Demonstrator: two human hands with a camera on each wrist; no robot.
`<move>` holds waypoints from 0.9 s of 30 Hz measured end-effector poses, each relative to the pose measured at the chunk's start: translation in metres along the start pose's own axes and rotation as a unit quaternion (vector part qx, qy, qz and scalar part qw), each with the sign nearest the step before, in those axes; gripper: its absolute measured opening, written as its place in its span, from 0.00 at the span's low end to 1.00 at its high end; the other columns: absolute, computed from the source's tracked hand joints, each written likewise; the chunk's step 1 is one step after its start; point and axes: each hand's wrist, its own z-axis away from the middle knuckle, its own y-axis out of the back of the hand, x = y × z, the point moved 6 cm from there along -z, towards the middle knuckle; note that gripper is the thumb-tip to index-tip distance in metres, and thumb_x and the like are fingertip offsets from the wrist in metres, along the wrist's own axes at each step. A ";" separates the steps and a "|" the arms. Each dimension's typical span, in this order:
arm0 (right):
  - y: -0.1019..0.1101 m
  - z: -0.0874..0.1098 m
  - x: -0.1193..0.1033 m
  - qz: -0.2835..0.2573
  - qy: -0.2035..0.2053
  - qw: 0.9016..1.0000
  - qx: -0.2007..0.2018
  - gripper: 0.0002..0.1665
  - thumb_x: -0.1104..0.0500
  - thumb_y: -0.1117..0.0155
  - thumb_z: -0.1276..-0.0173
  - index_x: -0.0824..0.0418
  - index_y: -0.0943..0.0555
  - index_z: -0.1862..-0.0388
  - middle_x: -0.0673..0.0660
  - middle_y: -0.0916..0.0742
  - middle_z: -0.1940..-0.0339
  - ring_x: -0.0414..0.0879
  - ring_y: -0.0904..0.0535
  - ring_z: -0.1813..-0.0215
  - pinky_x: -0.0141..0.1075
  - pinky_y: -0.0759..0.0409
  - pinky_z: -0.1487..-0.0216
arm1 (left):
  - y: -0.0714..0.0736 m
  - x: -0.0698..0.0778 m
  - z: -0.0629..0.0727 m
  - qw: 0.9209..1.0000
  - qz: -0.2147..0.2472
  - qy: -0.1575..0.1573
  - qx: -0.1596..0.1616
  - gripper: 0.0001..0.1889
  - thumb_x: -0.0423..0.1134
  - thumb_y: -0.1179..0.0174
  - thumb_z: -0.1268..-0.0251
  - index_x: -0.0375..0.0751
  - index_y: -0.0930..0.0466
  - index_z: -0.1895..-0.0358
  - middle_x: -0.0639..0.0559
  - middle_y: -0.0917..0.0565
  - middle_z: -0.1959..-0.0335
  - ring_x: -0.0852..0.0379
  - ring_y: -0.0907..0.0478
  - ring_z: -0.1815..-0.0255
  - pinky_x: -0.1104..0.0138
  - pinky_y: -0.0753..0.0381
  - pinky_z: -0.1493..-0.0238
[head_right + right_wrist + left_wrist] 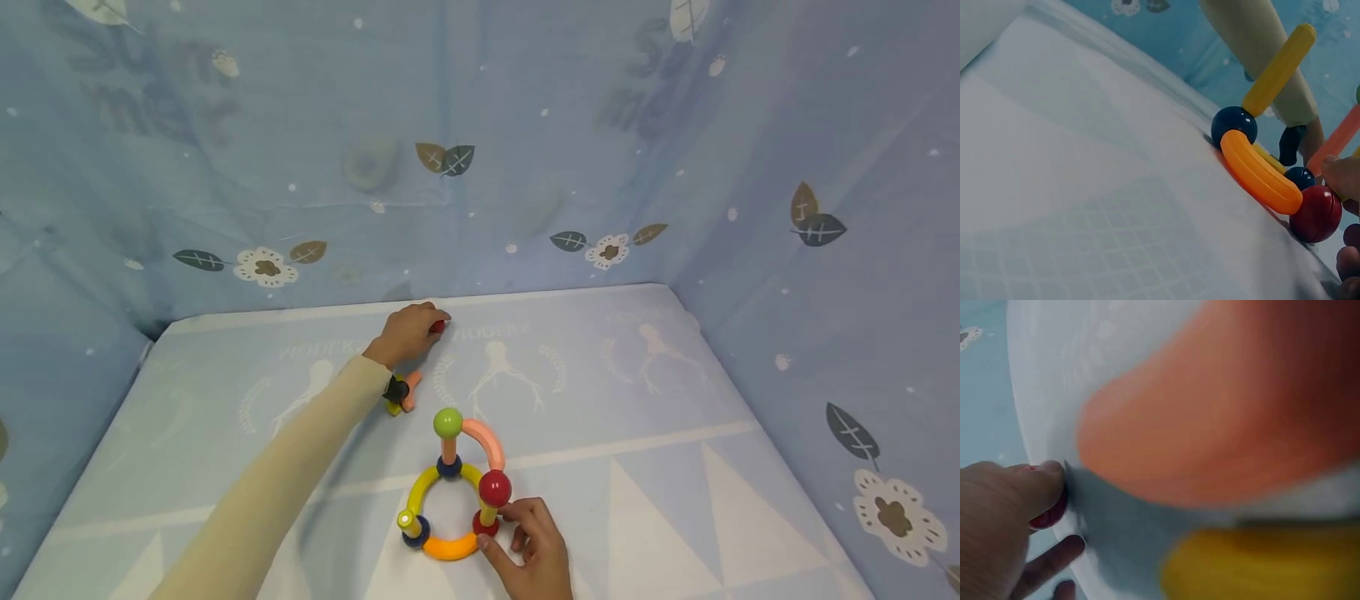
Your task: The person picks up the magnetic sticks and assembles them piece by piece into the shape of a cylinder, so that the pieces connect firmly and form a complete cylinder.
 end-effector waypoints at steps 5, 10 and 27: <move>-0.004 0.002 0.001 0.006 0.009 1.000 -0.008 0.17 0.56 0.20 0.47 0.46 0.16 0.61 0.46 0.21 0.63 0.40 0.30 0.76 0.29 0.33 0.79 | 0.015 -0.002 0.020 0.998 0.057 0.000 0.016 0.21 0.42 0.35 0.34 0.45 0.23 0.39 0.49 0.18 0.52 0.53 0.22 0.55 0.58 0.23 0.56; -0.002 -0.001 -0.001 0.018 0.033 0.999 -0.001 0.17 0.58 0.20 0.48 0.45 0.17 0.62 0.45 0.21 0.64 0.40 0.30 0.76 0.29 0.32 0.79 | 0.065 0.015 0.062 0.987 0.153 -0.038 0.037 0.20 0.46 0.33 0.36 0.44 0.20 0.43 0.54 0.18 0.57 0.57 0.23 0.62 0.62 0.24 0.62; -0.002 -0.002 -0.003 0.029 0.062 0.998 0.005 0.17 0.60 0.24 0.42 0.42 0.18 0.58 0.40 0.21 0.66 0.38 0.31 0.76 0.29 0.32 0.78 | 0.098 0.092 0.228 0.949 0.243 -0.200 -0.016 0.19 0.53 0.32 0.40 0.57 0.19 0.46 0.70 0.20 0.56 0.68 0.26 0.62 0.70 0.23 0.61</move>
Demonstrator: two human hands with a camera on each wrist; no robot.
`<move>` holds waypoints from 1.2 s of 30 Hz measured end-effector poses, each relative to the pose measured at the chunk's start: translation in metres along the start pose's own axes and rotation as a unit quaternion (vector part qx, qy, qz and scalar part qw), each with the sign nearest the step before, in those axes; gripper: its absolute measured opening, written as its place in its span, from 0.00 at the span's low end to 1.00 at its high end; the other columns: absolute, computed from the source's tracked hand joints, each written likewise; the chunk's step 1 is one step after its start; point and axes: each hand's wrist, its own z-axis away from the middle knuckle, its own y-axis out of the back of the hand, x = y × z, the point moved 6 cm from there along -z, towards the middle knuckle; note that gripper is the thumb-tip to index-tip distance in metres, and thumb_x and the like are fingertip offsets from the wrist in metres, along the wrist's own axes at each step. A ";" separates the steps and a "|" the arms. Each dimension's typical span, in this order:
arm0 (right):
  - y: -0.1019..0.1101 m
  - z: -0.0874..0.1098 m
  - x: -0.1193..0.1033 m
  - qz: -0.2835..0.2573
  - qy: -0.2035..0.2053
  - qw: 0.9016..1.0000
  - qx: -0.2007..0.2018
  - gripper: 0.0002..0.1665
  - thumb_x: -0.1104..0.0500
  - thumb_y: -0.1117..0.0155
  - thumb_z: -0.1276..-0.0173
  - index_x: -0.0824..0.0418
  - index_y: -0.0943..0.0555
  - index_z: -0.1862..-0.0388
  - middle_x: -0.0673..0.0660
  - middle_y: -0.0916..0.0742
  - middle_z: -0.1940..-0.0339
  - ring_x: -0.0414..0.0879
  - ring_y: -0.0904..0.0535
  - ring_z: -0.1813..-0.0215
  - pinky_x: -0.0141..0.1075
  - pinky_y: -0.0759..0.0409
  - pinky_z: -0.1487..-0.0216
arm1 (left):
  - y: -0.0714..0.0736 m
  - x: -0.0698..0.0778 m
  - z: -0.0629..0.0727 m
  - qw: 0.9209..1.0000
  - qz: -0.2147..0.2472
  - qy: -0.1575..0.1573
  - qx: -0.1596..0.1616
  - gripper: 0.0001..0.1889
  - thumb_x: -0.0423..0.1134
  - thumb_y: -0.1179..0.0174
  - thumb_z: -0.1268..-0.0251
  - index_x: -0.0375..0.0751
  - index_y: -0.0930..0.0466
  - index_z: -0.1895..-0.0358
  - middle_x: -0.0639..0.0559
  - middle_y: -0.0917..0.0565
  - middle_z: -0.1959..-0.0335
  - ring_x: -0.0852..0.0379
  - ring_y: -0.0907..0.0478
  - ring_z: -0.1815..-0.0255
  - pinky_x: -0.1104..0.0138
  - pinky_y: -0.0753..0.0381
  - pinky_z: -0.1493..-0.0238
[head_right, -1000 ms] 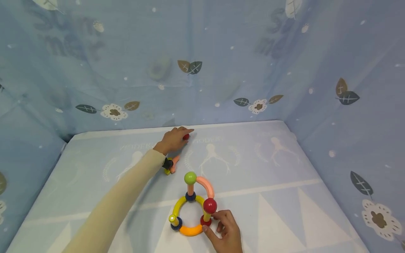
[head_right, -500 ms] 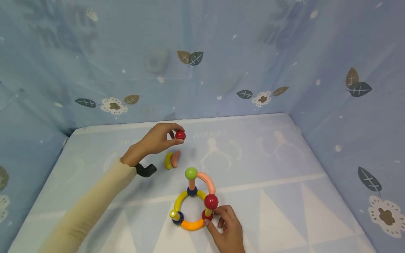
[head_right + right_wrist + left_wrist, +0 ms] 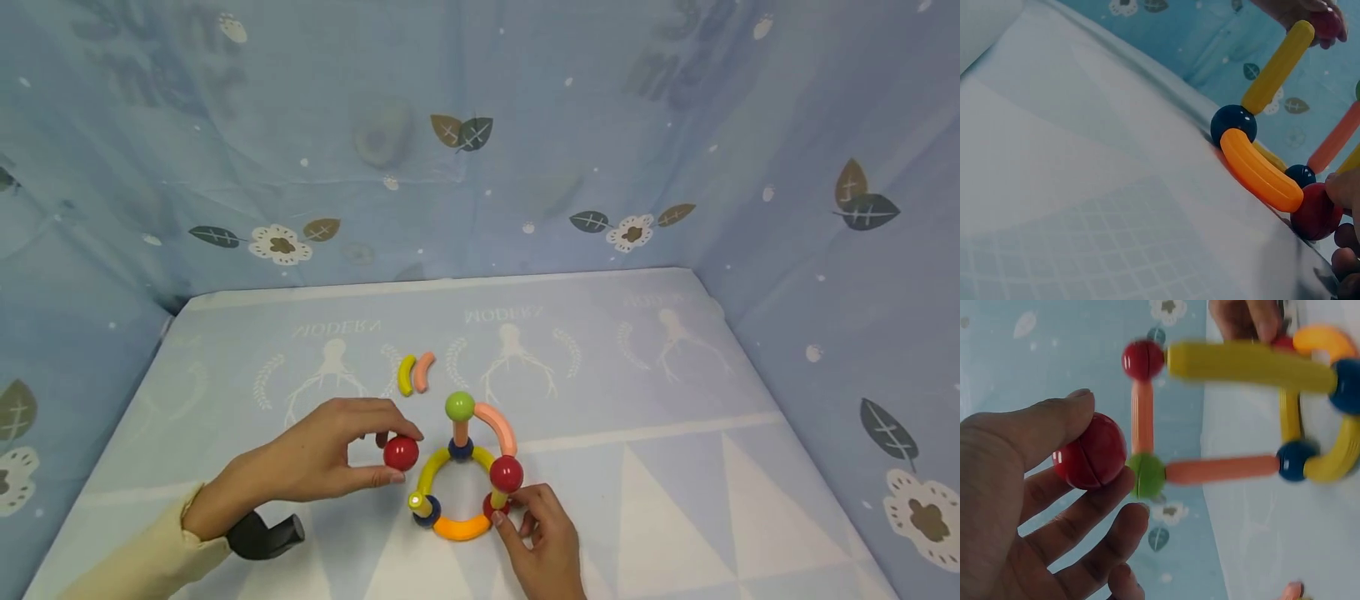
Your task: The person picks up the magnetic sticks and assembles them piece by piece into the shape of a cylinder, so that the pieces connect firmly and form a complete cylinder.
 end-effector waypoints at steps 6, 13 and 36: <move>-0.001 0.000 0.001 0.006 -0.008 1.000 -0.004 0.16 0.60 0.24 0.42 0.44 0.18 0.58 0.40 0.21 0.66 0.38 0.31 0.76 0.29 0.32 0.78 | -0.018 0.019 0.008 0.999 0.009 -0.036 -0.009 0.18 0.54 0.33 0.38 0.58 0.19 0.47 0.70 0.21 0.59 0.69 0.26 0.60 0.72 0.23 0.58; 0.000 -0.001 0.002 0.003 -0.015 1.000 -0.009 0.16 0.58 0.24 0.42 0.43 0.18 0.59 0.41 0.21 0.65 0.39 0.30 0.75 0.29 0.32 0.77 | -0.027 0.013 0.004 0.999 0.013 -0.031 -0.027 0.18 0.52 0.31 0.40 0.58 0.18 0.48 0.70 0.21 0.59 0.68 0.26 0.61 0.73 0.24 0.59; 0.000 0.000 0.002 0.004 -0.017 1.000 -0.009 0.16 0.58 0.24 0.41 0.42 0.18 0.59 0.41 0.21 0.65 0.39 0.30 0.75 0.29 0.31 0.78 | -0.004 -0.046 -0.041 0.996 -0.031 0.044 0.068 0.11 0.51 0.38 0.32 0.52 0.17 0.53 0.66 0.19 0.64 0.66 0.25 0.69 0.67 0.24 0.70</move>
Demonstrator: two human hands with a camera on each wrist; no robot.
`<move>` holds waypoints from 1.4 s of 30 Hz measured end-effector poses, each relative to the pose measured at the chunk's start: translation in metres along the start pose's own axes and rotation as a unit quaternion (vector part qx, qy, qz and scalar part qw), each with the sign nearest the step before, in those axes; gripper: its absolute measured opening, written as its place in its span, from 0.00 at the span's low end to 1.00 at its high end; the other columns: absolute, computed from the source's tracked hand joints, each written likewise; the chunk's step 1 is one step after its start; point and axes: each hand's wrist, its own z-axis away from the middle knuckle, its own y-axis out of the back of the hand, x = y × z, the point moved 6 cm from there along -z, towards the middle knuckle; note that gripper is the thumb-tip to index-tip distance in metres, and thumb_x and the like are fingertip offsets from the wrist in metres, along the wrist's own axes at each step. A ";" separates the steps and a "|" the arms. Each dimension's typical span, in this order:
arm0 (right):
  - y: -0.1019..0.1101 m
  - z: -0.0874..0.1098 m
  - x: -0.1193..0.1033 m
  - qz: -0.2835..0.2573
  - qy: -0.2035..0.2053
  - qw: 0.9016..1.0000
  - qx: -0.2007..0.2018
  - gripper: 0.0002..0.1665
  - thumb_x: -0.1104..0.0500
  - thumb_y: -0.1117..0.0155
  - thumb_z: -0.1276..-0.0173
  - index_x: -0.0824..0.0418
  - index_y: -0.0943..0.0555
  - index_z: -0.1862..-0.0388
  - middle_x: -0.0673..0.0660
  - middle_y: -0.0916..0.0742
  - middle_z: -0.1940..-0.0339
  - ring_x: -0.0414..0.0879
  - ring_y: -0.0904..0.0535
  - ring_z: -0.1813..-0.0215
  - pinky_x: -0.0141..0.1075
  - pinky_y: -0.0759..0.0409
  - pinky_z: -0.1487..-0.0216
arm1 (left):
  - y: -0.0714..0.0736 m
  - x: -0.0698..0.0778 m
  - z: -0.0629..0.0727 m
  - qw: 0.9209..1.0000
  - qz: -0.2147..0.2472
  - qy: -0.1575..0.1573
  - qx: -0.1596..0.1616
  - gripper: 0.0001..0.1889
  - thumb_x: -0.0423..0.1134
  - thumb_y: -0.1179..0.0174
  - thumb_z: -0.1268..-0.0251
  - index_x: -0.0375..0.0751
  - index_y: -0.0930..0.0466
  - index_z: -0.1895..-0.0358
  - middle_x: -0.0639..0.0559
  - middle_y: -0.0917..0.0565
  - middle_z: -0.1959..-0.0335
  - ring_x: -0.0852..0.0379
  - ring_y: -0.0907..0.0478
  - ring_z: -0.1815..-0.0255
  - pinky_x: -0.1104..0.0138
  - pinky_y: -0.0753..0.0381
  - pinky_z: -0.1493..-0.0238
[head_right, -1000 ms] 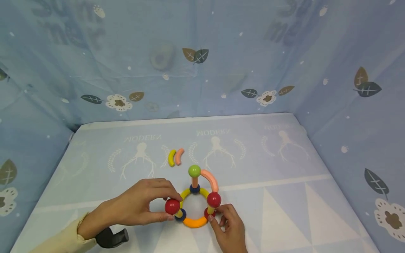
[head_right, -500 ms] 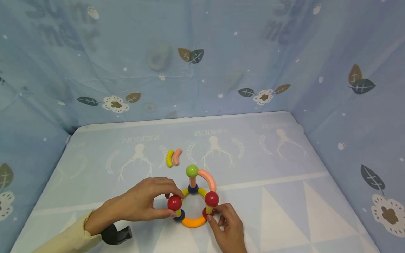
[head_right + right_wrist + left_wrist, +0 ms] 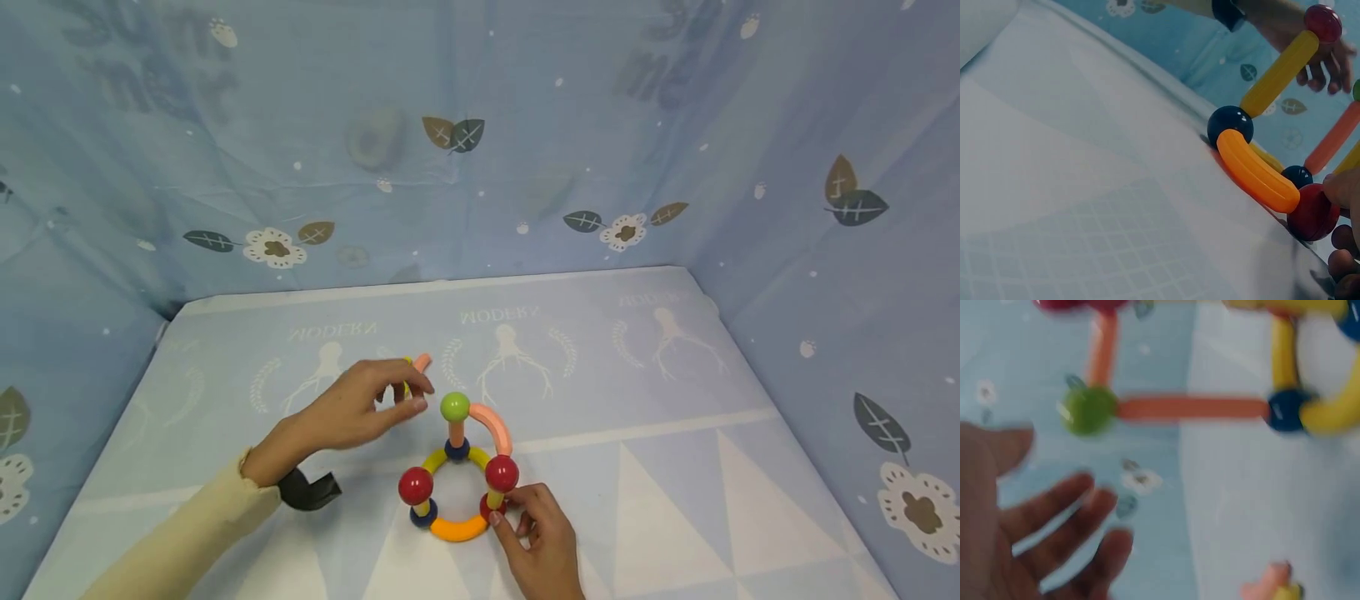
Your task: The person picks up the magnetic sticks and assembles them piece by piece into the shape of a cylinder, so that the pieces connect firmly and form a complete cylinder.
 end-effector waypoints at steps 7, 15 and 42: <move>-0.001 0.002 0.002 -0.002 -0.015 1.000 0.000 0.17 0.60 0.24 0.42 0.40 0.18 0.60 0.41 0.20 0.65 0.39 0.30 0.76 0.30 0.30 0.77 | -0.026 -0.088 -0.037 0.955 -0.203 0.212 0.036 0.12 0.49 0.38 0.35 0.45 0.16 0.70 0.53 0.24 0.72 0.56 0.25 0.74 0.60 0.25 0.77; -0.002 0.002 0.000 0.000 0.003 1.000 -0.004 0.15 0.59 0.24 0.41 0.43 0.18 0.60 0.42 0.21 0.65 0.39 0.30 0.75 0.29 0.31 0.78 | -0.032 -0.094 -0.046 0.935 -0.229 0.271 -0.001 0.14 0.47 0.38 0.37 0.44 0.23 0.77 0.52 0.27 0.80 0.53 0.28 0.79 0.59 0.28 0.81; 0.001 -0.001 0.000 0.010 -0.018 1.000 -0.011 0.15 0.59 0.24 0.42 0.44 0.18 0.60 0.43 0.21 0.66 0.39 0.30 0.75 0.29 0.31 0.77 | -0.009 0.011 0.010 0.964 0.162 0.195 -0.077 0.13 0.54 0.32 0.41 0.50 0.16 0.71 0.57 0.18 0.81 0.59 0.28 0.80 0.66 0.35 0.80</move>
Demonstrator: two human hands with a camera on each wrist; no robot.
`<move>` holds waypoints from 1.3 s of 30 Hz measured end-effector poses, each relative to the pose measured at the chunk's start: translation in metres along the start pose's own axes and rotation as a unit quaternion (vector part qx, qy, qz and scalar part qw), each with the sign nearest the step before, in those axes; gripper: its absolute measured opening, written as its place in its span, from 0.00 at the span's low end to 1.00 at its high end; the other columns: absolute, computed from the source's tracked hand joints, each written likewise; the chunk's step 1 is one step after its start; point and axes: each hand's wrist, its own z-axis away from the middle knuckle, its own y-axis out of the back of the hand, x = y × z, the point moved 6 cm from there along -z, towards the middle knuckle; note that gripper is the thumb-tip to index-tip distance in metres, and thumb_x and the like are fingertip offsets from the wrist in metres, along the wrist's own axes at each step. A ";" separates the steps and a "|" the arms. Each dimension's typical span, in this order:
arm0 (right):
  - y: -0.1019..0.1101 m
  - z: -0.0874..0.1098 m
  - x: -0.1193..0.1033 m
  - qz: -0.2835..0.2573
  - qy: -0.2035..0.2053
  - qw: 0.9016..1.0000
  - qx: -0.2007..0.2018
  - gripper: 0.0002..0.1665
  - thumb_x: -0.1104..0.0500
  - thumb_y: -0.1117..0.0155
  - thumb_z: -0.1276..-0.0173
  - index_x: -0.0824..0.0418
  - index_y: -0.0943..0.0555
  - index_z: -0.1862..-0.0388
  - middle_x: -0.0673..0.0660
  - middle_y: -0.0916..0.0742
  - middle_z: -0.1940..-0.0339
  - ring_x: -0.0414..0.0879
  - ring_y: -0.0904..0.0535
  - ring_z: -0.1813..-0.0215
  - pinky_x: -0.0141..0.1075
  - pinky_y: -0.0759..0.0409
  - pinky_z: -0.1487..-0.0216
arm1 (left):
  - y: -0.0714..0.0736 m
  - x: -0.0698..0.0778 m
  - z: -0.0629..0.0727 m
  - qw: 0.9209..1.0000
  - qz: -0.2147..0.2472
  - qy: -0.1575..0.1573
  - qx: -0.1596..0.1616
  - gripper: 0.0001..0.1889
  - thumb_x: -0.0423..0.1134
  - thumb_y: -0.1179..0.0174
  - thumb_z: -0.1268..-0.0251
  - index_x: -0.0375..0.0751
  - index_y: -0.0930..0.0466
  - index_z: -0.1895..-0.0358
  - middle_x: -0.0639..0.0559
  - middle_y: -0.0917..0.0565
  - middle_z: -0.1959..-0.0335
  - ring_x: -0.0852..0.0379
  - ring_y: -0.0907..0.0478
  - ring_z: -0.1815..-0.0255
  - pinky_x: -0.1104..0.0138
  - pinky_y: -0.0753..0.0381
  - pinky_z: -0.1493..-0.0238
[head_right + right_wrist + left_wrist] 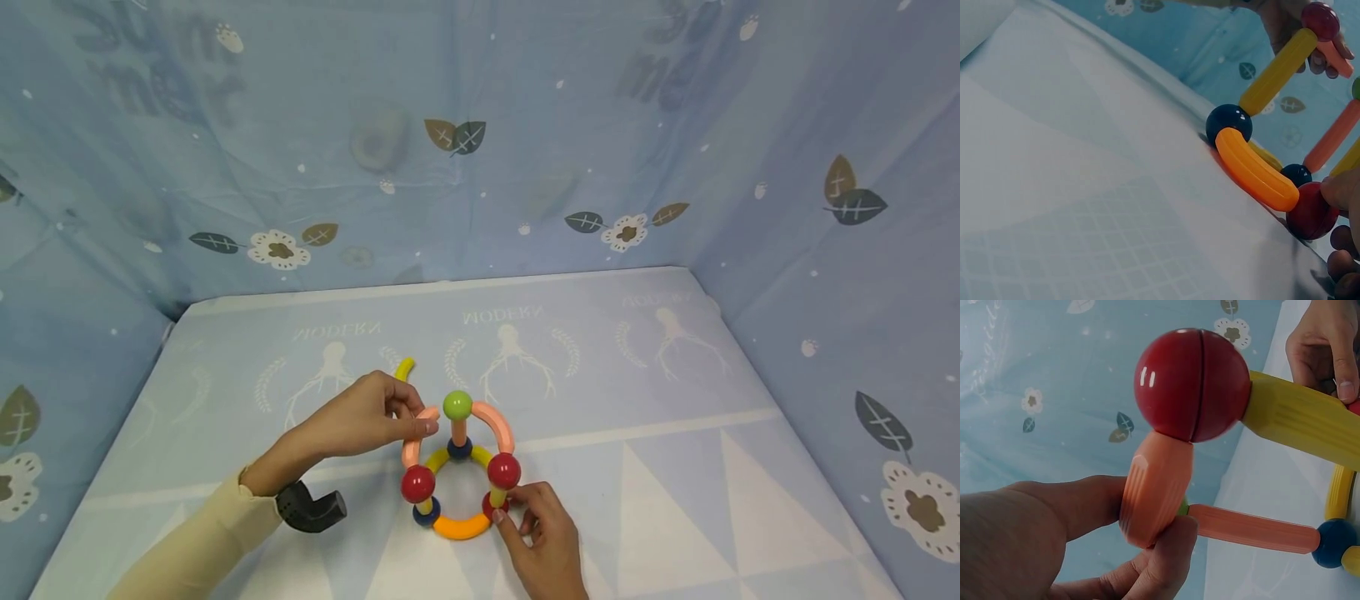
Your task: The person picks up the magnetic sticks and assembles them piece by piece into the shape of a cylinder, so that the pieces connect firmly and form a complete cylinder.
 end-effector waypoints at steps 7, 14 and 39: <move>0.002 0.001 0.000 -0.005 0.014 1.000 0.009 0.18 0.61 0.23 0.43 0.42 0.18 0.60 0.41 0.21 0.66 0.39 0.30 0.75 0.29 0.31 0.78 | -0.003 0.002 -0.002 1.000 -0.005 -0.010 0.003 0.12 0.55 0.32 0.40 0.53 0.16 0.71 0.57 0.18 0.80 0.58 0.27 0.80 0.66 0.33 0.80; 0.001 0.002 -0.002 -0.009 0.025 1.000 0.011 0.18 0.61 0.23 0.43 0.41 0.19 0.60 0.42 0.21 0.66 0.39 0.30 0.75 0.29 0.32 0.78 | 0.016 -0.015 -0.013 0.997 -0.043 -0.015 0.066 0.12 0.54 0.39 0.32 0.51 0.15 0.67 0.59 0.17 0.74 0.53 0.23 0.74 0.60 0.26 0.74; 0.001 0.000 0.002 0.001 0.002 1.000 -0.002 0.14 0.59 0.23 0.42 0.45 0.18 0.60 0.42 0.21 0.66 0.39 0.30 0.74 0.30 0.30 0.76 | 0.032 -0.043 -0.021 0.893 -0.371 -0.170 0.188 0.11 0.42 0.27 0.44 0.46 0.13 0.59 0.56 0.17 0.65 0.55 0.30 0.67 0.63 0.31 0.68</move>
